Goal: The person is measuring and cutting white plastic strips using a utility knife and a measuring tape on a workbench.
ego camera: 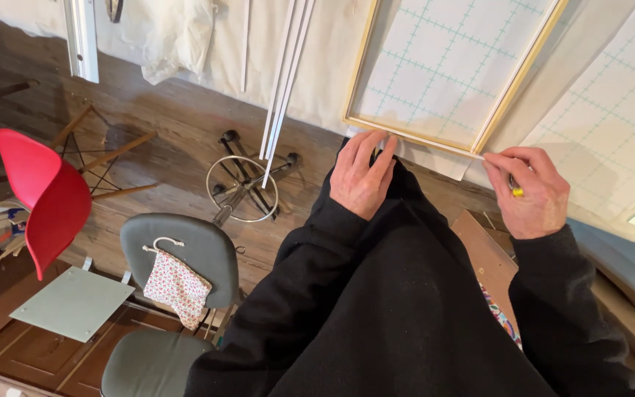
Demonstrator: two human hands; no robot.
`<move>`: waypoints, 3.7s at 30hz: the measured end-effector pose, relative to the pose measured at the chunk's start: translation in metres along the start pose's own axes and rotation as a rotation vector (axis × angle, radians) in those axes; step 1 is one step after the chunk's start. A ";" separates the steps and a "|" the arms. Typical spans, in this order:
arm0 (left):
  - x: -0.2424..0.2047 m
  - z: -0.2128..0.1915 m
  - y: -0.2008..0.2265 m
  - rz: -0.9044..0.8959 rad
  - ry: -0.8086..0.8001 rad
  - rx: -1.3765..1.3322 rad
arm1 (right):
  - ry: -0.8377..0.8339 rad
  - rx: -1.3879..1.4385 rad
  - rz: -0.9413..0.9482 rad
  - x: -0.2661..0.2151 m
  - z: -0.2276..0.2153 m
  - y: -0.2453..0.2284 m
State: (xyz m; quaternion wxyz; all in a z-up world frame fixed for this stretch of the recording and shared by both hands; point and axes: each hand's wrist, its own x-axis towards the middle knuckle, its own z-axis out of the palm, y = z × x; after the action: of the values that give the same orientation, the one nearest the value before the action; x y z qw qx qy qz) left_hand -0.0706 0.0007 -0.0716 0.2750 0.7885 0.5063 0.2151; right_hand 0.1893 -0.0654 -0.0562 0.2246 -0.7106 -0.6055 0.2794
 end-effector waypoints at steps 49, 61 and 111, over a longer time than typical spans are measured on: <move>0.060 0.065 0.020 0.392 -0.402 -0.039 | -0.083 0.475 0.719 -0.123 -0.028 -0.050; 0.064 0.070 0.022 0.433 -0.453 0.011 | -0.063 0.860 0.753 -0.114 -0.041 -0.034; 0.066 0.064 0.021 0.435 -0.505 -0.045 | 0.171 0.082 0.118 -0.081 0.034 -0.031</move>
State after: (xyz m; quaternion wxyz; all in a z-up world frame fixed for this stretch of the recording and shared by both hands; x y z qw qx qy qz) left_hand 0.0093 0.0400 -0.1023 0.3569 0.9001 0.2372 0.0780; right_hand 0.1348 -0.1405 -0.0512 0.2875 -0.7565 -0.5291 0.2550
